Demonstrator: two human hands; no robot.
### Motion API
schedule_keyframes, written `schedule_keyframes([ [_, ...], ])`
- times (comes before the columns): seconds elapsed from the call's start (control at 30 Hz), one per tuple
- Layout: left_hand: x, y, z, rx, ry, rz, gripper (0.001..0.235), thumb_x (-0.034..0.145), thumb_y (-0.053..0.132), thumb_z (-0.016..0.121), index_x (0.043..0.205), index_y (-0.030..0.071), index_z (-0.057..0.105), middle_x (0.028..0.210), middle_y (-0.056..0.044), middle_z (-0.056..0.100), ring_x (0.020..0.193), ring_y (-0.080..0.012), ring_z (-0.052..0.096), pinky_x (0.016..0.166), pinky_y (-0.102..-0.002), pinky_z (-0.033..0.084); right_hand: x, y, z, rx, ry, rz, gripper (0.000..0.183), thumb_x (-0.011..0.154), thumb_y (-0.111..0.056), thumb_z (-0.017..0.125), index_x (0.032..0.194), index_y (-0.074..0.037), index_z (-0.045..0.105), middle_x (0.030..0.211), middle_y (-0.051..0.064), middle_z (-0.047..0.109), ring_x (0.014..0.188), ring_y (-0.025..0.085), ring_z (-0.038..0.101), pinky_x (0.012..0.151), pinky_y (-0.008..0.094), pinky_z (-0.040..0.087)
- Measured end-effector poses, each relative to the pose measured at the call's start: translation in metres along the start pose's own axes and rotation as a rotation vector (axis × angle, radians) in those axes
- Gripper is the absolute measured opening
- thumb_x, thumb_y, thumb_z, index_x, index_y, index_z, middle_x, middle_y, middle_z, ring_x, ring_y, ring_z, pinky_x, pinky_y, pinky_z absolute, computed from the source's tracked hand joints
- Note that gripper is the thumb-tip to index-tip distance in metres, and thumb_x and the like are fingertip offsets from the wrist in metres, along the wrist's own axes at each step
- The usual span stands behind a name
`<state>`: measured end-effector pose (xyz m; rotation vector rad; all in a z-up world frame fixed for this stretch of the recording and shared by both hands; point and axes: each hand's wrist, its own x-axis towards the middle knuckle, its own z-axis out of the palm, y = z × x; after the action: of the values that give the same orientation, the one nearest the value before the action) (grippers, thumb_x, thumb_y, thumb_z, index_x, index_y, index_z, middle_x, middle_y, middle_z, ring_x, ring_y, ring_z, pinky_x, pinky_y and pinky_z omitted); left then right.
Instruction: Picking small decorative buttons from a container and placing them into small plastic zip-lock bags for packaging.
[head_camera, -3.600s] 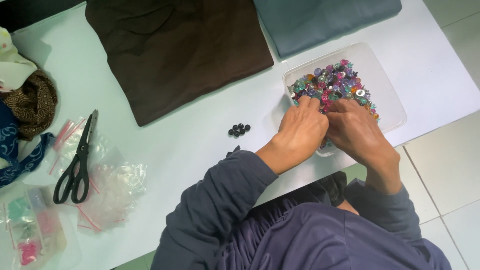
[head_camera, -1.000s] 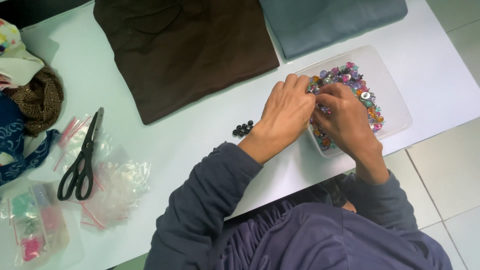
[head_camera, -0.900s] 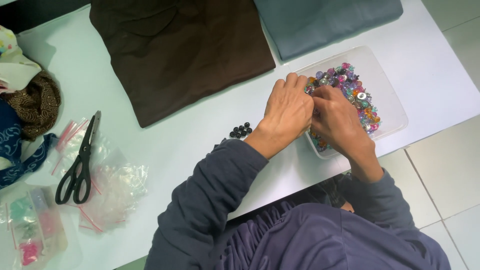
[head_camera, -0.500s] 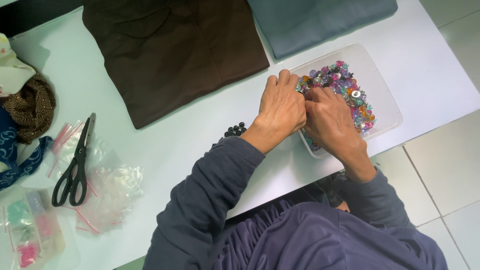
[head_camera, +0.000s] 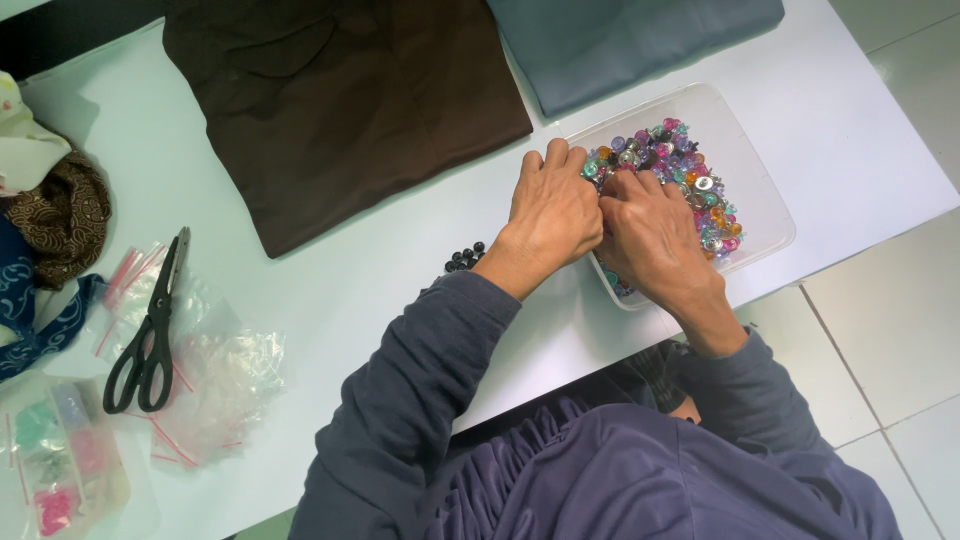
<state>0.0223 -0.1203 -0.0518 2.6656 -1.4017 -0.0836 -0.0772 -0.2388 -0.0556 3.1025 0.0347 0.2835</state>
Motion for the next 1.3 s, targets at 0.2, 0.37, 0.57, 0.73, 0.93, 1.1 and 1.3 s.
schedule_keyframes([
  [0.2, -0.001, -0.003, 0.007, -0.038, 0.031, 0.002, 0.029, 0.079, 0.022, 0.051, 0.075, 0.007, 0.076, 0.105, -0.011, 0.055, 0.094, -0.0217, 0.039, 0.074, -0.039, 0.03, -0.002, 0.003, 0.003, 0.018, -0.018, 0.004, 0.01, 0.076, -0.021, 0.079, 0.074, -0.016, 0.071, 0.096, 0.002, 0.063, 0.086, 0.022, 0.056, 0.065, 0.036, 0.041],
  [0.37, -0.005, 0.004, 0.003, 0.007, 0.024, -0.01, 0.028, 0.078, 0.02, 0.05, 0.073, 0.009, 0.075, 0.108, -0.012, 0.055, 0.094, -0.0217, 0.038, 0.074, -0.039, 0.028, 0.0, 0.0, -0.001, -0.01, -0.04, -0.018, 0.008, 0.074, -0.02, 0.078, 0.072, -0.017, 0.071, 0.096, 0.001, 0.061, 0.087, 0.024, 0.055, 0.064, 0.036, 0.04],
  [0.57, -0.006, 0.002, 0.004, -0.023, 0.021, -0.005, 0.028, 0.077, 0.019, 0.049, 0.074, 0.01, 0.075, 0.109, -0.012, 0.054, 0.096, -0.0227, 0.039, 0.074, -0.039, 0.029, 0.003, 0.005, 0.01, -0.02, -0.052, -0.03, 0.011, 0.077, -0.024, 0.075, 0.071, -0.018, 0.068, 0.094, 0.003, 0.06, 0.087, 0.025, 0.055, 0.065, 0.038, 0.041],
  [0.73, -0.003, -0.006, 0.012, -0.093, 0.05, 0.022, 0.026, 0.077, 0.018, 0.052, 0.076, 0.009, 0.077, 0.11, -0.013, 0.055, 0.099, -0.0257, 0.042, 0.076, -0.041, 0.032, -0.004, 0.005, -0.001, 0.053, -0.037, 0.027, 0.021, 0.089, -0.033, 0.072, 0.079, -0.014, 0.071, 0.099, 0.006, 0.062, 0.089, 0.024, 0.058, 0.065, 0.037, 0.043],
  [0.93, -0.012, -0.021, -0.009, -0.336, 0.077, 0.053, 0.034, 0.083, 0.015, 0.044, 0.081, 0.014, 0.078, 0.12, -0.012, 0.058, 0.113, -0.0294, 0.049, 0.083, -0.044, 0.036, -0.006, 0.005, -0.019, 0.234, -0.009, 0.185, 0.028, 0.105, -0.039, 0.062, 0.104, -0.016, 0.077, 0.105, 0.01, 0.065, 0.097, 0.025, 0.063, 0.07, 0.034, 0.048],
  [1.1, -0.031, -0.025, -0.03, -0.501, 0.131, 0.05, 0.033, 0.085, 0.01, 0.048, 0.097, 0.013, 0.079, 0.127, -0.012, 0.058, 0.128, -0.0348, 0.049, 0.092, -0.047, 0.042, -0.008, 0.002, -0.034, 0.551, 0.148, 0.186, 0.023, 0.104, -0.026, 0.068, 0.111, -0.006, 0.077, 0.108, 0.018, 0.065, 0.085, 0.026, 0.061, 0.067, 0.038, 0.051],
  [1.3, -0.04, -0.027, -0.031, -0.573, 0.159, 0.036, 0.034, 0.085, 0.006, 0.049, 0.104, 0.011, 0.077, 0.132, -0.013, 0.056, 0.133, -0.0365, 0.047, 0.095, -0.049, 0.045, -0.006, 0.0, -0.035, 0.595, 0.217, 0.141, 0.023, 0.108, -0.026, 0.071, 0.11, -0.005, 0.081, 0.105, 0.02, 0.067, 0.091, 0.031, 0.065, 0.07, 0.038, 0.053],
])
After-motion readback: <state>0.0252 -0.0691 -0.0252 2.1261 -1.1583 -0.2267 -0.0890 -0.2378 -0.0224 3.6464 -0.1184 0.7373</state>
